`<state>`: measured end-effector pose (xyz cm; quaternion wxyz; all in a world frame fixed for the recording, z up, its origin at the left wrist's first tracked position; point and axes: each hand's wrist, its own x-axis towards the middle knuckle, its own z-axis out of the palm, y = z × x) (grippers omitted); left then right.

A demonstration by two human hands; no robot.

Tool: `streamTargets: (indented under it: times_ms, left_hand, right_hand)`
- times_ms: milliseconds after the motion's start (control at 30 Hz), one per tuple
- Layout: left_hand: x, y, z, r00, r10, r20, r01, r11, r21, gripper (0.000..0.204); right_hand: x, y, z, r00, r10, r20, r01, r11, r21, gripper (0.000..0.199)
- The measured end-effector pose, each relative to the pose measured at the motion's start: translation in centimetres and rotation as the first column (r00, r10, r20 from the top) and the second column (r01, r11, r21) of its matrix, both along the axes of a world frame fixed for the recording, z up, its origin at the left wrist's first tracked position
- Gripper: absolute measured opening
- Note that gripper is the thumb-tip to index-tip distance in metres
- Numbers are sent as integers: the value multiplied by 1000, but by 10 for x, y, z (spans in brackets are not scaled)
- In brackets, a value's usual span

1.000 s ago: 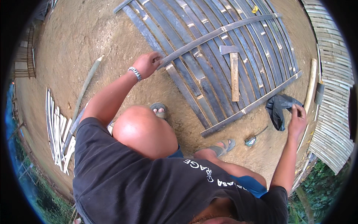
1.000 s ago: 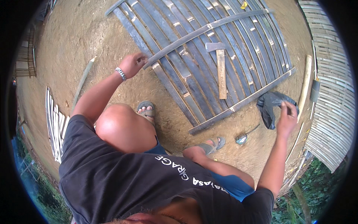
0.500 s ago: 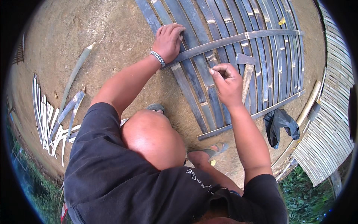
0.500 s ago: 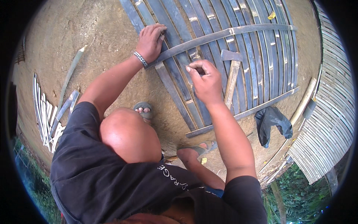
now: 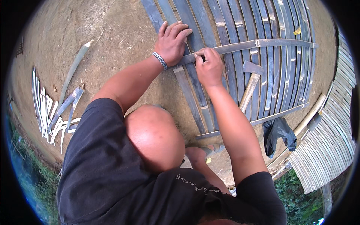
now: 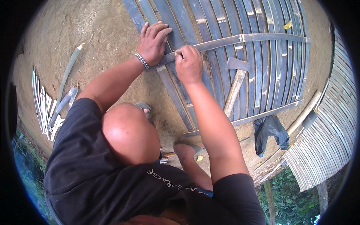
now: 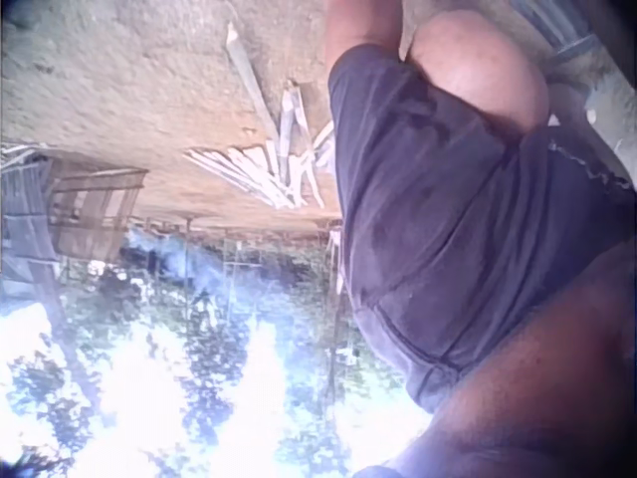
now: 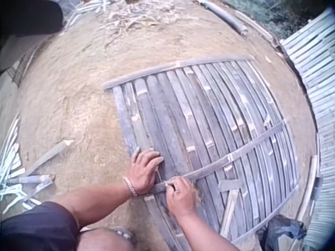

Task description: The person constructs a flat bamboo lattice by hammering small nails into thin bamboo strips laid across larger horizontal supports and tying them together.

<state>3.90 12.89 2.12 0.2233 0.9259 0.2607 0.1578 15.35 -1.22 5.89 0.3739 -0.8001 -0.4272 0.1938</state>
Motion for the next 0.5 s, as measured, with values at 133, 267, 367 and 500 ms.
streamTargets:
  times_ms: [133,267,367,500]
  left_hand:
    - [0,0,0,1000,3,-1,-3,1000,3,45]
    - [-8,2,5,1000,19,-7,-19,999,-43,55]
    - [-20,5,7,993,9,-119,-22,994,-106,76]
    - [-31,11,4,967,-46,-252,20,994,-105,101]
  right_hand:
    - [5,-2,-17,989,78,126,-83,996,29,17]
    - [4,-3,-22,985,87,147,-98,993,72,19]
    - [4,-1,-21,987,84,139,-95,992,77,20]
    - [4,-4,-18,985,93,145,-103,993,64,21]
